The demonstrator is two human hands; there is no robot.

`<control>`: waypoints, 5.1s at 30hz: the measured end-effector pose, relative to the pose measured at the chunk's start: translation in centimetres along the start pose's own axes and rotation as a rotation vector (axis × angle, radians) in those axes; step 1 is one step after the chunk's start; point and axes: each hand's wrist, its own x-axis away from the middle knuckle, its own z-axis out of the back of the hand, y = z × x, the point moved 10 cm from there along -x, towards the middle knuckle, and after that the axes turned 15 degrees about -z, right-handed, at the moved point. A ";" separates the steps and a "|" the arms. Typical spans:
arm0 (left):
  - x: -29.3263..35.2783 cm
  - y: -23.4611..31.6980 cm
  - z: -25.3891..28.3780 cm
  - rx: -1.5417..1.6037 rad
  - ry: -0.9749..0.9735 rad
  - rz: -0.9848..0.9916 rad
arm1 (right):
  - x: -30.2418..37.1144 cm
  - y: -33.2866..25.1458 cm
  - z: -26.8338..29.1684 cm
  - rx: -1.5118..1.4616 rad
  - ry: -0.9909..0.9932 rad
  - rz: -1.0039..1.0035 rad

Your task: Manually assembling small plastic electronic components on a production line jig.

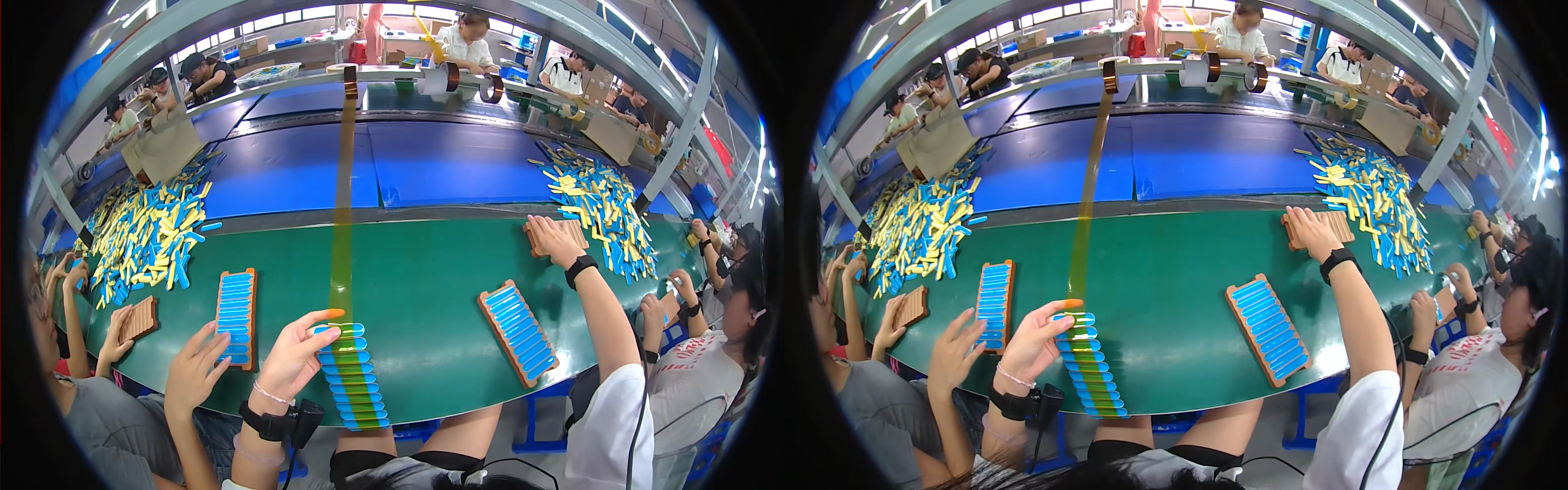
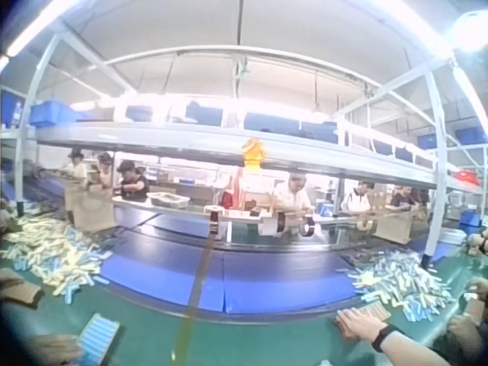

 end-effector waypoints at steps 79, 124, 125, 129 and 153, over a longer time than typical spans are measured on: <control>12.6 -4.7 -6.7 -1.419 -0.133 -0.463 | 24.7 -21.9 9.1 -2.062 -0.695 -0.675; 11.3 -4.3 -12.8 -1.762 -1.077 -1.027 | 17.6 -21.3 14.8 -1.256 -0.467 -0.180; 10.0 -3.5 -12.3 -1.533 -0.999 -0.848 | 17.5 -21.4 15.4 -1.208 -0.414 -0.150; -1.4 3.5 -7.9 -1.169 -0.180 -0.699 | 17.7 -21.0 13.5 -1.169 -0.547 -0.223; -15.0 -2.6 -1.4 -0.876 0.031 -0.343 | 2.0 -23.3 14.6 -0.932 -0.221 -0.123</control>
